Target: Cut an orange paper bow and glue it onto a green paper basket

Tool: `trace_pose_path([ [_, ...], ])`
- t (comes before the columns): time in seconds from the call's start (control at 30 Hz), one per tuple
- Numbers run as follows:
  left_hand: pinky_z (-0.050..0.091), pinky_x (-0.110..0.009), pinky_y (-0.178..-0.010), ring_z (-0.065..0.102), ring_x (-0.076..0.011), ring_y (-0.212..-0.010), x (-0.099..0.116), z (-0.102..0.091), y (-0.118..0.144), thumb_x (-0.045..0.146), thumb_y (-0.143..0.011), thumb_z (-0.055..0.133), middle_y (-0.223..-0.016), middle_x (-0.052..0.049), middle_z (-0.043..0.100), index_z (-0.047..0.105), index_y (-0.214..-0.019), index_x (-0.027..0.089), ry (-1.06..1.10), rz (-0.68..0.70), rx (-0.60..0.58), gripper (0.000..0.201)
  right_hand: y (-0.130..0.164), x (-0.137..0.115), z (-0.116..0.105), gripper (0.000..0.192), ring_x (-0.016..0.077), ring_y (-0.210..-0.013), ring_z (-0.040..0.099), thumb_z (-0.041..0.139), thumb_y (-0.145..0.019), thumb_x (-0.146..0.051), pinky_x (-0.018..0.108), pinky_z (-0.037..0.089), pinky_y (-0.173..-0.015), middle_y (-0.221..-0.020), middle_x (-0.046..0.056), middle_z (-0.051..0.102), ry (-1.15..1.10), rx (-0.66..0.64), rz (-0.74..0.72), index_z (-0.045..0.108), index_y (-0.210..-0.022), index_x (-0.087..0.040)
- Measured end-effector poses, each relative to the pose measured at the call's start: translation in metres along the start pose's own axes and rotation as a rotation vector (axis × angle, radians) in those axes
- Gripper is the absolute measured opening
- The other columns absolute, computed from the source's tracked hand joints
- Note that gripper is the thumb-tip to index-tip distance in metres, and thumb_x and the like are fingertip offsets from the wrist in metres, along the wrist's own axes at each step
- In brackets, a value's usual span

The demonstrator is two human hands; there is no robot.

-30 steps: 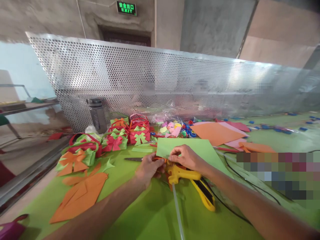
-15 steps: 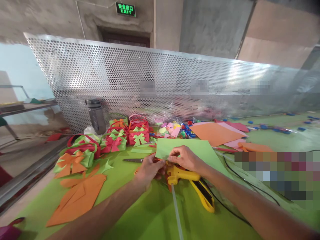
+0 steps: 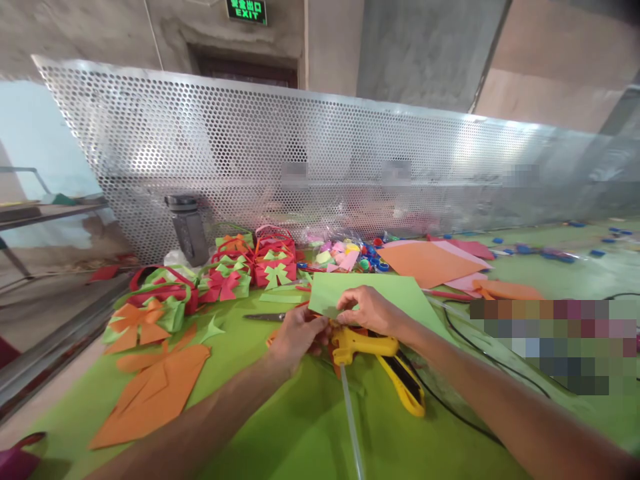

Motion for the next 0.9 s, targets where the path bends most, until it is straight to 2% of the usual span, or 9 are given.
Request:
trace_pose_path([
  [0.2, 0.037, -0.017, -0.037, 0.053, -0.0092, -0.047, 0.0042, 0.0027, 0.0024, 0.026, -0.069, 0.069, -0.058, 0.001, 0.06, 0.056, -0.075, 0.014, -0.022, -0.019, 0.006, 0.018, 0.0001, -0.0012, 0.0004, 0.029, 0.0199, -0.075, 0.063, 0.077, -0.066, -0.031, 0.027, 0.045, -0.067, -0.08, 0.005, 0.073, -0.004, -0.017, 0.008, 0.072, -0.088, -0.013],
  [0.3, 0.037, -0.016, -0.038, 0.054, -0.0086, -0.047, 0.0055, 0.0031, 0.0032, 0.019, -0.081, 0.062, -0.059, 0.002, 0.059, 0.055, -0.078, 0.014, -0.054, -0.035, 0.009, 0.009, 0.0003, -0.0009, 0.001, 0.026, 0.02, -0.076, 0.064, 0.076, -0.067, -0.03, 0.027, 0.045, -0.067, -0.081, 0.006, 0.073, -0.006, -0.02, 0.011, 0.073, -0.087, -0.013],
  [0.43, 0.04, -0.016, -0.041, 0.054, -0.0072, -0.051, 0.0056, 0.0029, 0.003, 0.019, -0.091, 0.056, -0.067, 0.003, 0.058, 0.057, -0.086, 0.013, -0.113, -0.066, 0.015, 0.008, -0.0007, 0.0029, 0.0018, 0.025, 0.0196, -0.074, 0.064, 0.075, -0.068, -0.031, 0.027, 0.045, -0.065, -0.077, 0.004, 0.072, -0.022, -0.02, 0.009, 0.072, -0.087, -0.014],
  [0.63, 0.048, -0.021, -0.05, 0.055, -0.0081, -0.058, 0.005, 0.002, 0.0023, 0.029, -0.094, 0.057, -0.08, 0.001, 0.06, 0.059, -0.099, 0.013, -0.173, -0.09, 0.015, 0.017, -0.0027, 0.0069, 0.0019, 0.023, 0.0189, -0.071, 0.062, 0.073, -0.068, -0.031, 0.026, 0.044, -0.063, -0.072, 0.004, 0.071, -0.048, -0.025, 0.008, 0.072, -0.083, -0.014],
  [0.9, 0.049, -0.022, -0.051, 0.056, -0.0089, -0.059, 0.0027, 0.0016, 0.0017, 0.03, -0.094, 0.056, -0.081, 0.0, 0.061, 0.059, -0.101, 0.013, -0.194, -0.092, 0.009, 0.019, -0.0037, 0.0071, 0.0006, 0.026, 0.0173, -0.068, 0.059, 0.069, -0.07, -0.035, 0.025, 0.043, -0.061, -0.07, 0.003, 0.068, -0.068, -0.032, -0.008, 0.071, -0.082, -0.013],
])
Point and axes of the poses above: each hand's wrist, its own y-axis away from the middle knuckle, its own z-axis out of the palm, x = y × z, the point moved 3 cm from there along -y, towards the middle knuckle
